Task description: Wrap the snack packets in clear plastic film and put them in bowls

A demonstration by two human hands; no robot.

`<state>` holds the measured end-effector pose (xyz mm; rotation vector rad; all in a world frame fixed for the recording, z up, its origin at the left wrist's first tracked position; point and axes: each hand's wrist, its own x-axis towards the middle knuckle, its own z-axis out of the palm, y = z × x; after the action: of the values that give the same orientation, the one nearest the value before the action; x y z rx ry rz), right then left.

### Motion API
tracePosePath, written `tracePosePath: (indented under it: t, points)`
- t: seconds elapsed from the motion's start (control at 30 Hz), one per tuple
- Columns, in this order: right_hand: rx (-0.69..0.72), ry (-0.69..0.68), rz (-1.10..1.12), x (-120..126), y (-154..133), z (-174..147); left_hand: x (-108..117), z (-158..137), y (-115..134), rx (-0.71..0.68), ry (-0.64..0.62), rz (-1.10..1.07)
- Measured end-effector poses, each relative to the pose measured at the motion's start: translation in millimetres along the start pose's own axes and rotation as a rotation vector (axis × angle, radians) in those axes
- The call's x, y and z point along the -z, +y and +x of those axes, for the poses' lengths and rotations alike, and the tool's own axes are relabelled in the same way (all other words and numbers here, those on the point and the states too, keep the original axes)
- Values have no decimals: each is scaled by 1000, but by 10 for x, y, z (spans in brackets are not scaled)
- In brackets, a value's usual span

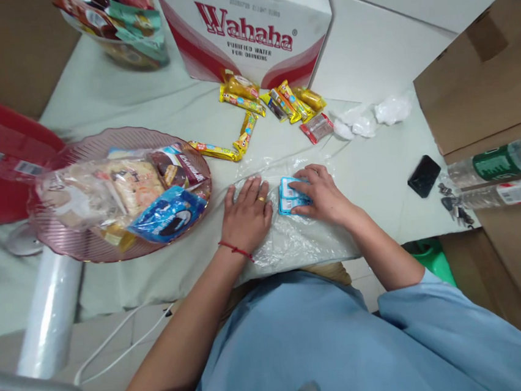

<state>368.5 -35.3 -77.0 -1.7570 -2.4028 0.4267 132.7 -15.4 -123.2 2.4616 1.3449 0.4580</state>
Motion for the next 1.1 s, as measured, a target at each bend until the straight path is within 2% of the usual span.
tracePosePath:
  t: [0.23,0.37,0.53,0.67,0.8,0.9,1.1]
  points:
    - [-39,130,-17,-266,-348,-267,11,0,6,29,-1,-1]
    - [-88,131,-10,-341,-434,-267,20,0,0,40,-2,-8]
    - [-70,107,142,-256,-248,-182,18,5,-3,41,-8,-7]
    - [-75,-7,161,-132,-91,-94,16,5,-1,42,-3,15]
    - [5,-51,99,-63,-117,-78,11,4,-6,47,10,4]
    - [45,-61,134,-49,-127,-104,8,5,-13,49,11,4]
    - [-8,-88,92,38,-124,-115,7,-8,4,66,20,21]
